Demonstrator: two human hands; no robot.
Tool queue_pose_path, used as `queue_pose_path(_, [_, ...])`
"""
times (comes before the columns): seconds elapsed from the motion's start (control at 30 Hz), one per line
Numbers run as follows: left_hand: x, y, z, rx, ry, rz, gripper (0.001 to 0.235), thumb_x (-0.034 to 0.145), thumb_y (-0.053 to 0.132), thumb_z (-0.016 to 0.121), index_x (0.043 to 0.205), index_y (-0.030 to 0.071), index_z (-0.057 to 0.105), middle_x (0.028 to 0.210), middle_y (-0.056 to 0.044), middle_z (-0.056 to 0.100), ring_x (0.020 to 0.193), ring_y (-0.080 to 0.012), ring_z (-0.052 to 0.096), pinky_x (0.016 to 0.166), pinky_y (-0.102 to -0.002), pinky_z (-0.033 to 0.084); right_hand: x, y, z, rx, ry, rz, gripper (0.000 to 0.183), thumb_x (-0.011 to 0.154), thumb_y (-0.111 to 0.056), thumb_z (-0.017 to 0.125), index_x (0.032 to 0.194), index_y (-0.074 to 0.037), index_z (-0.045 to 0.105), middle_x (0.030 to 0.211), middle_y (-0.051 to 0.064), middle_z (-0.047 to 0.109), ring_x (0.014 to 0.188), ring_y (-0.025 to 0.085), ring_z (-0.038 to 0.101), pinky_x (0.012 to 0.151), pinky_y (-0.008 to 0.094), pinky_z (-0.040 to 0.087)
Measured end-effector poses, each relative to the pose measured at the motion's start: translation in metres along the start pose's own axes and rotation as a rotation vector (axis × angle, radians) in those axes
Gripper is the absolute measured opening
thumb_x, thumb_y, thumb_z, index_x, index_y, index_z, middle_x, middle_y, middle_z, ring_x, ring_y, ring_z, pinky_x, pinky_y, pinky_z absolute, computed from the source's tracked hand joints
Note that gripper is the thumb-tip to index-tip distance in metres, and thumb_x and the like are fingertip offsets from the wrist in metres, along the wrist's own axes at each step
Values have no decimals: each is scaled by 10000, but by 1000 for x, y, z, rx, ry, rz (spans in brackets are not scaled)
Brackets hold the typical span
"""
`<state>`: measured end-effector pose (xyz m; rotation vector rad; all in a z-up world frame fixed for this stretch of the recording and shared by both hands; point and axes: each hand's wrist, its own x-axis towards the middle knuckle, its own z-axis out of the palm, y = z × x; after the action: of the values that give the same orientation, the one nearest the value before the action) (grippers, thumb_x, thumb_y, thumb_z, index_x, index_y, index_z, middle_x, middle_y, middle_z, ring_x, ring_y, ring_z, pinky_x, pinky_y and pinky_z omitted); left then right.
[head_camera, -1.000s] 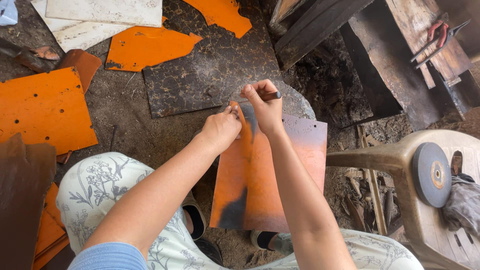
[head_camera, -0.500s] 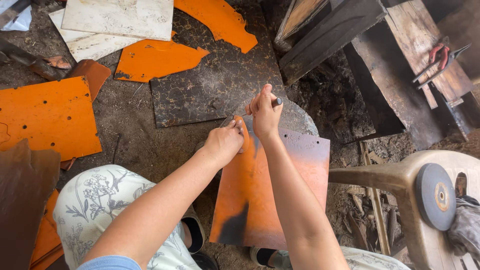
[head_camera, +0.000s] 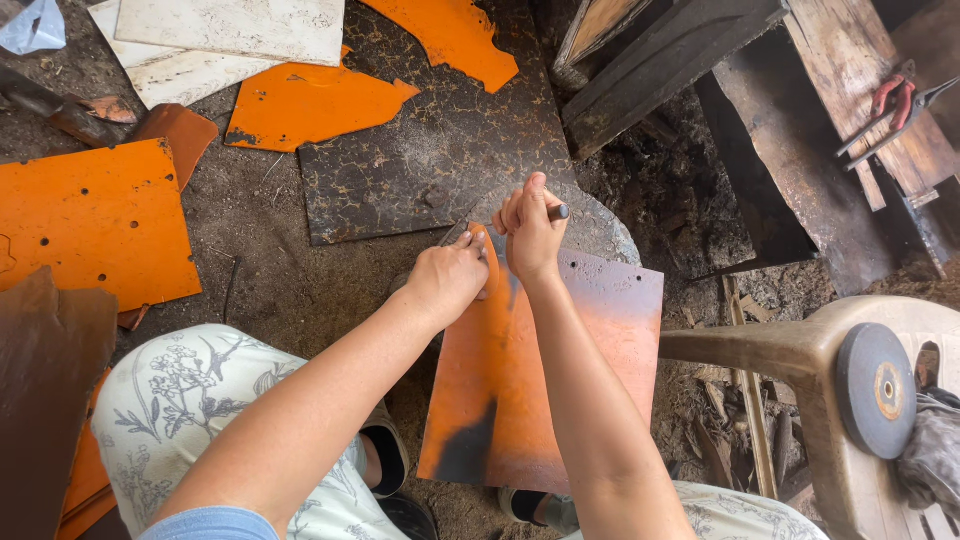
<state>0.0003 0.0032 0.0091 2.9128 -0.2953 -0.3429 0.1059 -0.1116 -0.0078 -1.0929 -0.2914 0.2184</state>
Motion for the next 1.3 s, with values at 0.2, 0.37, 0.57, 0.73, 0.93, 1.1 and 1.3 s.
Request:
queue_pose_path(0.2, [-6,6,-22,51,-112,-26,567,925,368,662,1399,78,556,1604,-62,370,1466,-171,372,1192,-578,262,-7,-5,-7,-17,11,66,594,1117,-373,472,609,-96,342,521,18,344,506,129,284,516,337,323])
queue_pose_path(0.37, [-10,7,-25,77,-119,-34,637,928,382,657,1466,86,484,1611,-58,361,1463,-176,367,1191,-682,145,-20,-8,-8,-4,50,88,589,1122,-339,477,605,-95,336,521,9,333,499,129,282,502,338,308])
queue_pose_path(0.57, [-8,6,-21,79,-118,-46,684,922,384,664,1501,87,451,1618,-39,361,1468,-165,372,1182,-713,139,-47,-19,-6,-46,90,29,592,1119,-307,479,588,-93,329,508,23,338,479,135,278,498,348,306])
queue_pose_path(0.73, [-6,5,-16,96,-110,-38,659,927,409,665,1484,106,483,1617,-60,363,1461,-187,381,1178,-706,140,-73,-23,-3,-26,177,-6,570,1115,-292,483,605,-106,310,521,20,332,492,136,265,510,352,307])
queue_pose_path(0.93, [-8,4,-13,88,-82,-30,583,930,411,670,1433,136,563,1612,-73,385,1460,-199,398,1181,-698,159,-103,-25,6,23,254,-60,553,1115,-277,497,622,-119,303,527,5,305,498,127,254,522,344,307])
queue_pose_path(1.1, [-10,5,-17,53,-49,-26,512,907,405,704,1335,131,651,1592,-93,409,1437,-212,426,1176,-683,168,-129,-21,24,8,331,-125,560,1108,-270,511,608,-122,307,526,7,310,499,133,270,520,339,328])
queue_pose_path(1.3, [-6,2,-20,20,-39,-32,398,861,389,763,1167,135,752,1441,-105,575,1291,-216,575,1167,-591,278,-140,-12,37,-19,358,-162,565,1105,-296,515,604,-106,337,532,13,328,504,142,293,535,348,347])
